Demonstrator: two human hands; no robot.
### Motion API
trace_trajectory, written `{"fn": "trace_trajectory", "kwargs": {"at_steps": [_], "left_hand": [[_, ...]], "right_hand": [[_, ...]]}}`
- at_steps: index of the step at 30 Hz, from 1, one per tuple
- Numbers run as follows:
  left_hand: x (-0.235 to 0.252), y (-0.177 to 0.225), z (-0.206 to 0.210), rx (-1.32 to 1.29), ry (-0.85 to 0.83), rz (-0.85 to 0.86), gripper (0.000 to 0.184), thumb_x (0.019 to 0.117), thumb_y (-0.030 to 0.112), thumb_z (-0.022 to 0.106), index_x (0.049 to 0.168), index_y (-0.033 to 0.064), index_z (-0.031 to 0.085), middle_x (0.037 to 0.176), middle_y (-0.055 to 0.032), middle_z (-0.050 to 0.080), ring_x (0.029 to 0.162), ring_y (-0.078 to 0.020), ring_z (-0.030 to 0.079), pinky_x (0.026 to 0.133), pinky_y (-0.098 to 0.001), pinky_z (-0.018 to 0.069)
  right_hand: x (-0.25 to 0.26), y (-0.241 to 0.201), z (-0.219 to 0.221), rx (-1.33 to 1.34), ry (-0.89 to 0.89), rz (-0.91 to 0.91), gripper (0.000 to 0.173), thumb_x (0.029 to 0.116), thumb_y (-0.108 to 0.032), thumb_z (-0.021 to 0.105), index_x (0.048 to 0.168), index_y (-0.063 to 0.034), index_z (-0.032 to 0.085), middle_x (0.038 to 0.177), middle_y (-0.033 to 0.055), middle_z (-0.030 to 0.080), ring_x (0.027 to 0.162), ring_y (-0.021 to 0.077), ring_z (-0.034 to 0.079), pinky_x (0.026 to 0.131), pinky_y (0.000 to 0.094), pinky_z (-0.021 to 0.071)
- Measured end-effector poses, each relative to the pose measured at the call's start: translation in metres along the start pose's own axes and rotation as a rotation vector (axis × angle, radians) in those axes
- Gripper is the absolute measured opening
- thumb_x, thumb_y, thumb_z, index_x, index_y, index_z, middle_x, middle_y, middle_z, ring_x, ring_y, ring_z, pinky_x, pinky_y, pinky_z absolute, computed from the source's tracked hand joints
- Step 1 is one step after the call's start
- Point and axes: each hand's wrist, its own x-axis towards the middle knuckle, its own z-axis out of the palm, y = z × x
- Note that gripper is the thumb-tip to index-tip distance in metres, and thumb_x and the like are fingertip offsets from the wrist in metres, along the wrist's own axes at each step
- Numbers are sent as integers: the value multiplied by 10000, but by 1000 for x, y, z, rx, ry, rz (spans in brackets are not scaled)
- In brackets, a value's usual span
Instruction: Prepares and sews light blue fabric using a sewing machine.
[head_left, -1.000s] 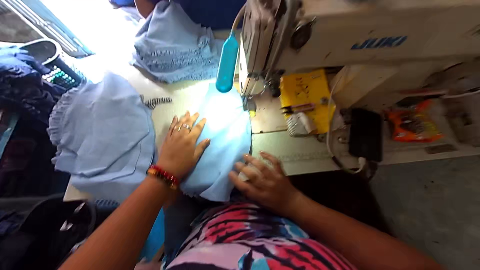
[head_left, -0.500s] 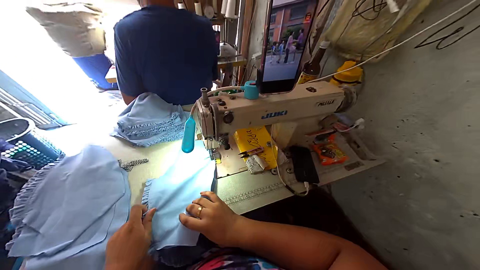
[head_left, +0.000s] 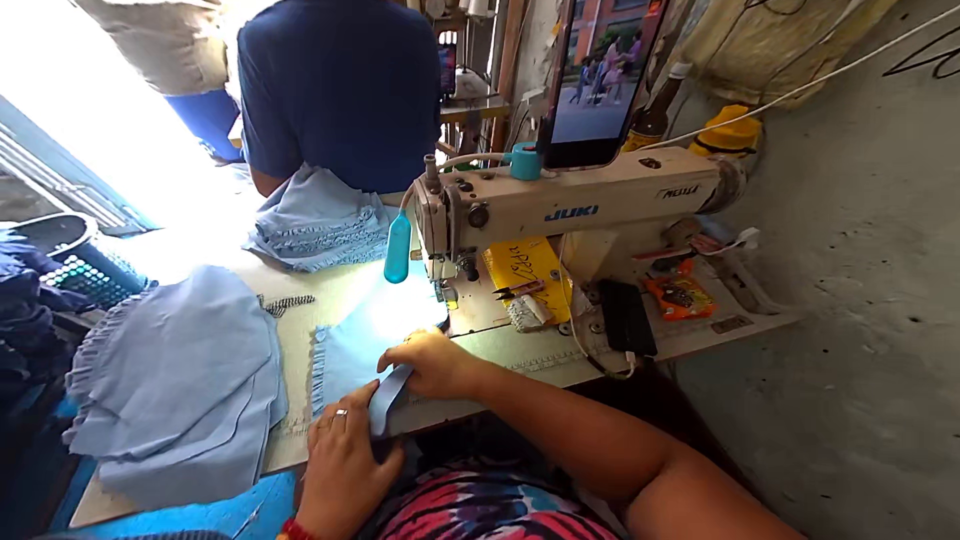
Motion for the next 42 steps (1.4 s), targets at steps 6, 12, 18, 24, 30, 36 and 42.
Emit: {"fn": "trace_trajectory", "kwargs": {"at_steps": [6,12,18,24,30,36,42], "left_hand": [[11,-13,-9,-158,-128,-48,505,837,129,666,1333,43,626,1151,-167,714,1092,-377,670,933,-610,510],[-3,-29,-14,-314,-129,-116,544,919,137,636,1443,54,520,1307,-145,659,1220,-270,632,1040,-498,502],[4,-16,-10,-501,105,-366,332,932,245,724,1194,47,674,987,-59,719,873,-97,689,802,-313,580],[2,-8,-18,-448,-56,-380,615,835,309,834,1331,41,589,1133,-118,707,1027,-185,694,911,-411,572],[-1,-7,-19,-368,131,-182,302,898,189,766,1115,-5,687,938,-89,735,867,-129,718,822,-312,598],[3,-6,-24,-222,191,23,220,965,243,688,983,32,745,823,-67,724,781,-152,692,750,-311,562],[5,-8,-17,-286,228,14,242,998,238,634,892,52,746,775,-29,719,728,-77,667,708,-241,538]], "right_hand": [[-23,8,-19,-91,276,-76,288,975,-263,667,1203,-99,731,1134,61,728,1090,219,669,976,476,521],[-71,29,-27,-135,306,78,317,914,-169,663,1218,-101,726,1179,94,709,1143,263,651,1005,521,507],[-74,19,-10,-102,354,28,290,938,-227,660,1187,-98,738,1160,78,710,1125,214,655,989,441,524],[-53,2,0,-109,315,-71,222,942,-207,646,1100,-115,771,1080,69,719,1047,239,656,898,453,527],[-28,-19,1,-144,278,-209,315,943,-242,659,1219,-114,738,1264,100,678,1206,277,609,1022,446,495],[-16,-32,-11,-101,159,-266,488,933,-308,677,1365,-85,643,1408,83,633,1405,255,510,1207,502,338],[-14,-29,-8,-48,146,-334,137,957,-176,654,961,-97,766,955,22,749,1046,179,701,1140,448,434]]}}
